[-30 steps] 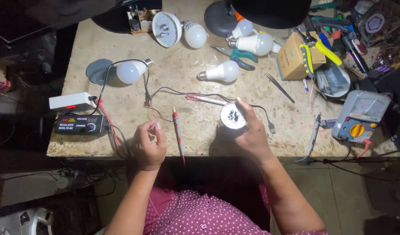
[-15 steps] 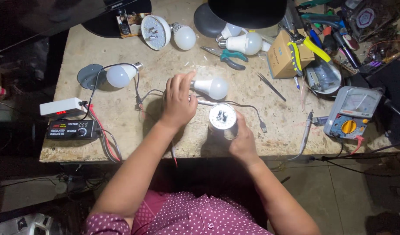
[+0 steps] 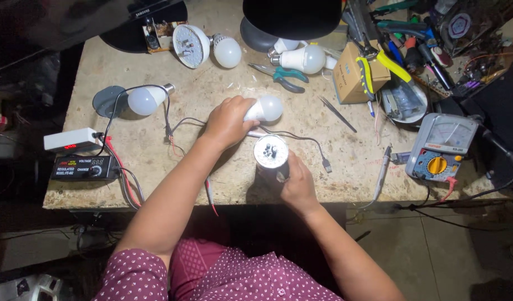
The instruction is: Testing LED strips and light bulbs using a power supply and multimeter at a repair bench.
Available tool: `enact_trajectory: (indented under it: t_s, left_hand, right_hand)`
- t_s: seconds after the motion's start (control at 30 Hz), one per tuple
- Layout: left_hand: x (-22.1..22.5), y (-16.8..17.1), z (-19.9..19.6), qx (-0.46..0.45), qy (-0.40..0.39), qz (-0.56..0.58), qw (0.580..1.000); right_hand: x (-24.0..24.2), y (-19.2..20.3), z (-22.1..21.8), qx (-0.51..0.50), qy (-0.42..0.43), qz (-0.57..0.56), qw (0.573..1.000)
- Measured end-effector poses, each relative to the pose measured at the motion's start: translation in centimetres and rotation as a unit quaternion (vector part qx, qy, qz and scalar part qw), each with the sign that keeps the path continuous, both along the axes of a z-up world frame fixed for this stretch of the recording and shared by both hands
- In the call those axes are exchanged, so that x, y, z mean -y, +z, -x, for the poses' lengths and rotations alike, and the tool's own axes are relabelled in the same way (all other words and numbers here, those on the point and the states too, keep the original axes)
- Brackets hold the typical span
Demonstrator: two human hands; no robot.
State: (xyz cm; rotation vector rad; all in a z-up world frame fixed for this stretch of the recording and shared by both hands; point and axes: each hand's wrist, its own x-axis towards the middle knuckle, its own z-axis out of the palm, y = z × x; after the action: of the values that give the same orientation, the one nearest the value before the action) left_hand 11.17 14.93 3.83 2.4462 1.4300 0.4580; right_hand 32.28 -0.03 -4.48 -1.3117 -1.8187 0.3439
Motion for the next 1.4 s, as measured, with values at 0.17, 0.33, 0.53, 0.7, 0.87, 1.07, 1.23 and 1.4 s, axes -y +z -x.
enact_trajectory:
  t_s: [0.17,0.33,0.53,0.7,0.87,1.07,1.23,1.4]
  left_hand:
    - [-0.5,-0.1,0.2,0.027,-0.001,0.018,0.999]
    - [-0.7,-1.7,1.5,0.212,0.093,0.119,0.965]
    - [2.3,0.3,2.0,0.635,0.112,0.377,0.665]
    - [3.6,-2.0,2.1,0.697,0.069,0.348,0.623]
    - [5.9,-0.1,2.5,0.668,0.073,0.276,0.687]
    - [8.1,0.9,2.7,0.693,0.076,0.311,0.646]
    - [9.3,0.8,3.3,0.687,0.08,0.285,0.663]
    - [10.2,0.6,4.3,0.65,0.088,0.216,0.723]
  right_hand:
    - [-0.2,0.2,-0.2,-0.007,0.008,0.004,1.0]
    - [0.1,-0.1,-0.2,-0.003,0.014,0.024,1.0]
    - [0.3,1.0,-0.1,-0.007,0.021,0.021,1.0]
    - [0.5,1.5,0.0,0.003,0.013,0.006,1.0]
    - [0.4,1.5,0.1,0.013,0.008,-0.005,1.0]
    - [0.3,0.5,-0.2,0.018,0.003,-0.008,1.0]
    - [0.3,0.7,0.0,0.013,-0.008,-0.006,1.0]
    - [0.5,2.2,0.8,-0.002,-0.02,-0.022,1.0]
